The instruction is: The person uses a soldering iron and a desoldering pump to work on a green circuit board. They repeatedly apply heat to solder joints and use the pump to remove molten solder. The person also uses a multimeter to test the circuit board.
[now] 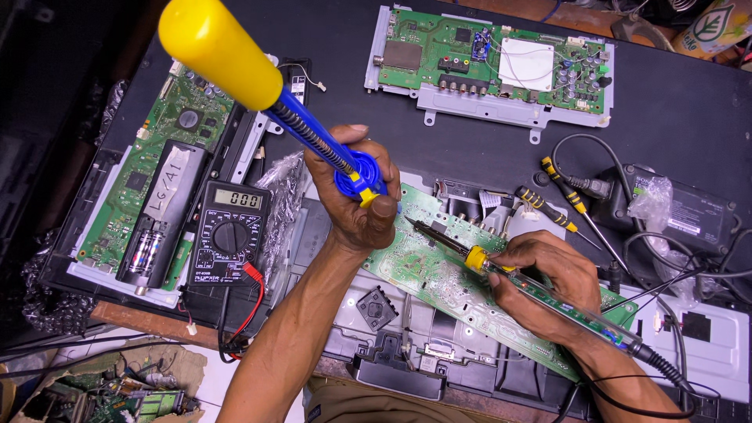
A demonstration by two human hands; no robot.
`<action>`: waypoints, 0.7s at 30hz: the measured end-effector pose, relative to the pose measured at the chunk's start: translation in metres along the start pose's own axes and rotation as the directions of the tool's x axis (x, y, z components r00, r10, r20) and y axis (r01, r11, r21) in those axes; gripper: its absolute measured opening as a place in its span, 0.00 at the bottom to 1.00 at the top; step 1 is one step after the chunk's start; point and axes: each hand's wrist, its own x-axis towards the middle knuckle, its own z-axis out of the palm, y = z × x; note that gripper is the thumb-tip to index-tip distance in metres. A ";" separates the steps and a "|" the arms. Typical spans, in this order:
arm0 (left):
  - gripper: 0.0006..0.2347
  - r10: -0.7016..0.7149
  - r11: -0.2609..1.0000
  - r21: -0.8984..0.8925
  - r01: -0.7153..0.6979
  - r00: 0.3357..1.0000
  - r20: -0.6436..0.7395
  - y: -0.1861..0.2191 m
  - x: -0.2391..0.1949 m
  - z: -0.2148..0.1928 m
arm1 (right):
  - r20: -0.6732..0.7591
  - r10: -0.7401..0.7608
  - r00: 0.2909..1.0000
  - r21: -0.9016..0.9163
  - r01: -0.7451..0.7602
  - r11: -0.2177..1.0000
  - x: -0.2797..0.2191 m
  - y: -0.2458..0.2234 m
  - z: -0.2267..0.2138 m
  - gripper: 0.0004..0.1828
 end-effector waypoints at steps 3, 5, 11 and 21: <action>0.29 0.008 1.000 0.022 -0.008 1.000 0.016 -0.002 -0.001 -0.002 | 0.011 0.022 1.000 -0.032 -0.021 0.999 0.001 -0.004 0.000 0.05; 0.29 0.004 1.000 0.021 -0.004 1.000 0.018 0.000 -0.002 -0.002 | 0.013 0.040 0.999 -0.040 -0.039 0.998 0.000 -0.005 0.000 0.05; 0.30 0.004 1.000 -0.024 -0.003 1.000 0.029 0.000 -0.003 -0.004 | 0.016 0.068 0.998 -0.051 -0.067 0.996 0.000 -0.009 0.001 0.05; 0.31 -0.018 1.000 -0.016 0.019 0.999 0.041 0.000 -0.006 0.000 | 0.021 0.043 0.999 -0.042 -0.042 0.998 -0.002 -0.010 0.002 0.06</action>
